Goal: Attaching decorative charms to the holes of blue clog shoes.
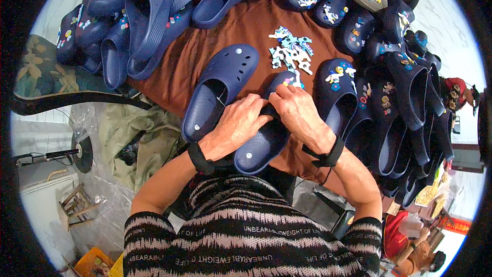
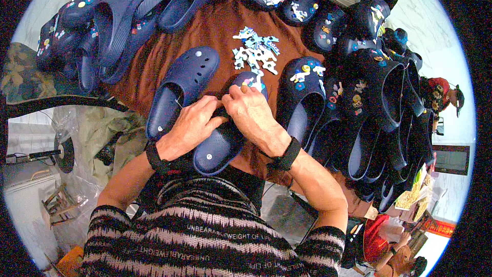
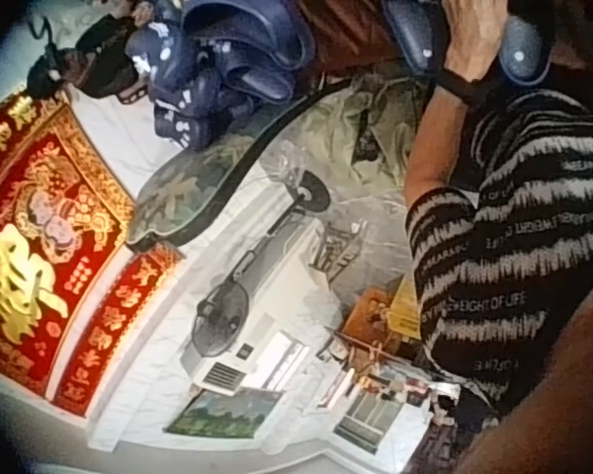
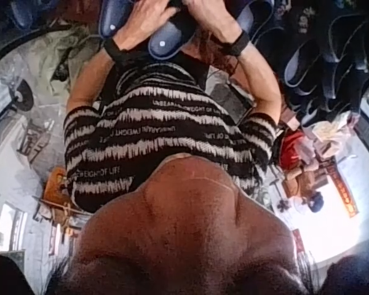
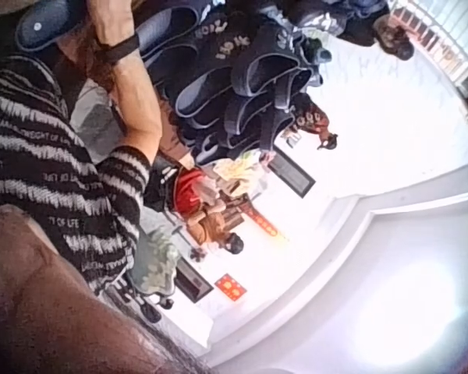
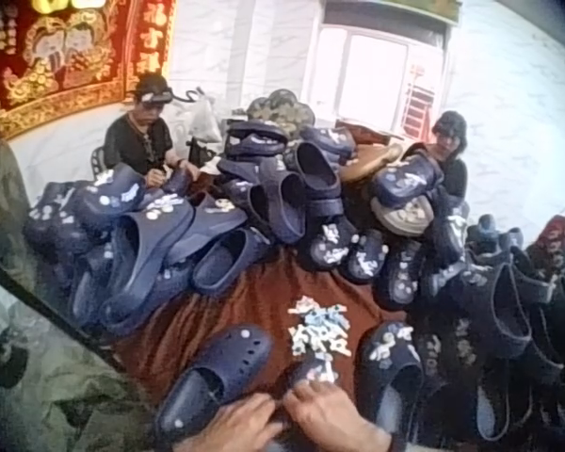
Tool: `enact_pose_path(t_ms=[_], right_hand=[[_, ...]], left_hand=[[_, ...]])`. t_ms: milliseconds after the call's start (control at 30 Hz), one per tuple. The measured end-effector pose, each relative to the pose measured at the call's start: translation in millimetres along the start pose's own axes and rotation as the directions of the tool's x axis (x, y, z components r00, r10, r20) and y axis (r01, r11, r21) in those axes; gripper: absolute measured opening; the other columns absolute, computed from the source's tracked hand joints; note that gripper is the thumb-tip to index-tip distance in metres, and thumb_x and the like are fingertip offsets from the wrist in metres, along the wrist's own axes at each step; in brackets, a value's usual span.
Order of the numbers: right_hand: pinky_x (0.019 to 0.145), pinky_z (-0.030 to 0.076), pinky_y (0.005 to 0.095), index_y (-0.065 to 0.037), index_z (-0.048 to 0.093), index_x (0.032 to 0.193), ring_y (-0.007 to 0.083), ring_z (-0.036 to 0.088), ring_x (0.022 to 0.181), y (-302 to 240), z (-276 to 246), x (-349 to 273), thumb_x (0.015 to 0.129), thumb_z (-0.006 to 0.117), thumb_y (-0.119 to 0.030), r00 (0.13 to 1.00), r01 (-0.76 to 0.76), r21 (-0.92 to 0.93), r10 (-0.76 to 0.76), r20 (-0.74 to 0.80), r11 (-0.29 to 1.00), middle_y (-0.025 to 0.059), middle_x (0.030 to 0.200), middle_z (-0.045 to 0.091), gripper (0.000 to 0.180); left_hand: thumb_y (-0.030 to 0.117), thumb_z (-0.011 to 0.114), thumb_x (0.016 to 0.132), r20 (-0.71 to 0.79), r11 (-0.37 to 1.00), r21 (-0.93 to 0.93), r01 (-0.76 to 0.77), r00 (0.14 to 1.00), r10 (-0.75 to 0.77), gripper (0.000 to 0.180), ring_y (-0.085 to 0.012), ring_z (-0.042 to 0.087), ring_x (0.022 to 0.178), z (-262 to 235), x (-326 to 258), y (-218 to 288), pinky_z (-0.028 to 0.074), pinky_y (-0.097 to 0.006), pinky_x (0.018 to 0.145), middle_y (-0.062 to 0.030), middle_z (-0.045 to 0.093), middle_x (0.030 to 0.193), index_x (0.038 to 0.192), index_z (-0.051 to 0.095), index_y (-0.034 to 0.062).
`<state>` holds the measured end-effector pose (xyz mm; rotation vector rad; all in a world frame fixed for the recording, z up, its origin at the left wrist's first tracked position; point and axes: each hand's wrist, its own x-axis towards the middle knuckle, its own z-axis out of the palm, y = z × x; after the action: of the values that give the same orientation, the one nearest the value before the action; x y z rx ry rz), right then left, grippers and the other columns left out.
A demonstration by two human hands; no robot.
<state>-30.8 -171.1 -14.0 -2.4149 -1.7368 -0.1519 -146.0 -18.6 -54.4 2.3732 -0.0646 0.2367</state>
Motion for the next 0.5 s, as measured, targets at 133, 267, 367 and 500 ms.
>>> enact_pose_path(t_ms=[133,267,367,500], right_hand=[[0.079,0.053,0.0408,-0.006,0.067,0.09,0.0289,0.066,0.089,3,-5,-4,0.081,0.059,-0.009,0.996,0.008,0.02,-0.01,0.086,1.0,0.0116,0.087,0.062,0.012],[0.078,0.054,0.0419,-0.006,0.069,0.09,0.031,0.067,0.087,4,-5,-6,0.081,0.06,-0.008,0.995,0.009,0.057,-0.014,0.099,0.998,0.0126,0.088,0.063,0.013],[0.076,0.055,0.0442,-0.006,0.071,0.091,0.034,0.069,0.087,8,-12,2,0.081,0.06,-0.007,0.973,-0.038,0.123,0.009,0.23,0.992,0.0148,0.09,0.066,0.015],[0.076,0.056,0.0461,-0.005,0.071,0.092,0.036,0.069,0.088,15,-11,7,0.082,0.059,-0.006,0.955,-0.061,0.213,-0.005,0.296,0.975,0.0168,0.092,0.067,0.016]], left_hand=[[0.016,0.068,0.087,0.006,1.0,-0.018,-0.008,1.0,0.008,0.031,-0.0404,0.061,0.1,0,1,0,0.051,-0.047,0.085,-0.0193,0.059,0.107,0.11,0.058,-0.0024],[0.014,0.069,0.086,-0.004,0.999,0.013,-0.037,0.999,0.037,0.029,-0.0384,0.061,0.098,2,1,-1,0.052,-0.046,0.084,-0.0182,0.06,0.105,0.108,0.059,-0.002],[0.015,0.07,0.086,-0.006,0.998,0.027,-0.052,0.999,0.052,0.028,-0.038,0.062,0.096,3,1,-3,0.052,-0.046,0.083,-0.018,0.06,0.105,0.106,0.06,-0.0015],[0.017,0.071,0.086,-0.092,0.986,0.086,-0.145,0.984,0.153,0.023,-0.0349,0.063,0.087,8,1,-5,0.053,-0.045,0.076,-0.0156,0.057,0.095,0.096,0.057,0.0006]])
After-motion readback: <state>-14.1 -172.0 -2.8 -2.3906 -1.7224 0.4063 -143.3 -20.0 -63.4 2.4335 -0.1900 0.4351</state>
